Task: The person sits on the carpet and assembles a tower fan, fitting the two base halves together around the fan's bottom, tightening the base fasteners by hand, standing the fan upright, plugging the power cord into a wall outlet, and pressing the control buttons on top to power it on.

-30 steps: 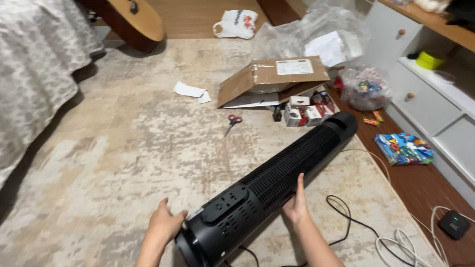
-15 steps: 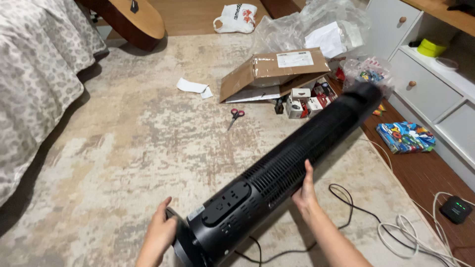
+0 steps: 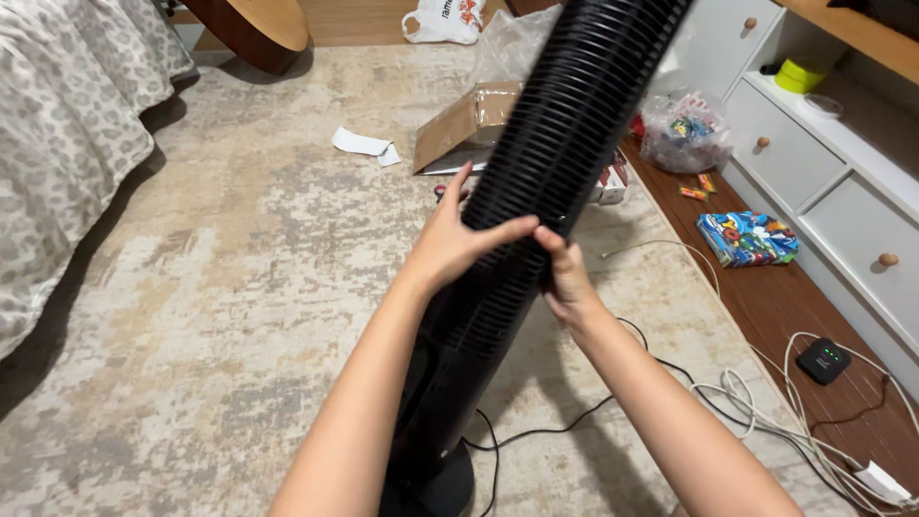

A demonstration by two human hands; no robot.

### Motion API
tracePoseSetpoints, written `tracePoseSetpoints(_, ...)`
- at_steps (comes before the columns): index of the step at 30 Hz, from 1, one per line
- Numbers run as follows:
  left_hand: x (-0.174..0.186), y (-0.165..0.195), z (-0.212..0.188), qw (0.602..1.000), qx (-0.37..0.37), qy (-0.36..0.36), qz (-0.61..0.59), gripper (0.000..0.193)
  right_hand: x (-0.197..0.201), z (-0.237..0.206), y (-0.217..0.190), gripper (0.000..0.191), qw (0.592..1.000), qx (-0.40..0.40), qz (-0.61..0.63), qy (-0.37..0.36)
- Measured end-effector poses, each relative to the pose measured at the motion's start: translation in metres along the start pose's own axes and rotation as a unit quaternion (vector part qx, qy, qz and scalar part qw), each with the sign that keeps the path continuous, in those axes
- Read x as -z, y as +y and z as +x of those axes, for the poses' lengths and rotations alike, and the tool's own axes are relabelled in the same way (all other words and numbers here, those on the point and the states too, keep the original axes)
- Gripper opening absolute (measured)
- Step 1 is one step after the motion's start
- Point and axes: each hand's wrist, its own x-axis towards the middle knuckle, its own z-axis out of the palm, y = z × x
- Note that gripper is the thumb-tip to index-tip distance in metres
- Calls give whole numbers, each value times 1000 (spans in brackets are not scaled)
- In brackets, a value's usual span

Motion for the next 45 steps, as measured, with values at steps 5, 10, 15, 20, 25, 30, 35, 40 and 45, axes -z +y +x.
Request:
tracePoseSetpoints(5, 25, 33, -3, 991, -114, 30, -59, 127, -51, -17, -14, 88, 994, 33, -52, -90)
tracePoseSetpoints(10, 53, 37, -49, 976, -177, 124, 0, 125, -79, -18, -37, 106, 972, 94, -145, -157)
tracePoseSetpoints(15, 51, 39, -80, 938, -253, 221, 83, 124, -88, -7, -67, 119, 939, 37, -257, -226)
tracePoseSetpoints(20, 28, 34, -85, 931, -216, 272, 116, 134, -78, 2, -85, 108, 906, -2, -278, -320)
tracePoseSetpoints(25, 1, 31, -102, 925, -157, 318, 140, 139, -61, 2, -79, 101, 891, -70, -268, -360)
tracePoseSetpoints(30, -22, 33, -127, 895, -125, 396, 165, 150, -68, 22, -83, 93, 817, -116, -275, -493)
tracePoseSetpoints(35, -9, 21, -139, 875, -97, 450, 147, 154, -114, 34, -78, 97, 759, -158, -258, -577)
tracePoseSetpoints(40, 26, 7, -152, 876, -126, 443, 140, 152, -127, 20, -62, 119, 792, -70, -253, -551)
tracePoseSetpoints(45, 32, 8, -154, 879, -117, 433, 161, 151, -71, -4, -1, 112, 858, -99, -377, -333)
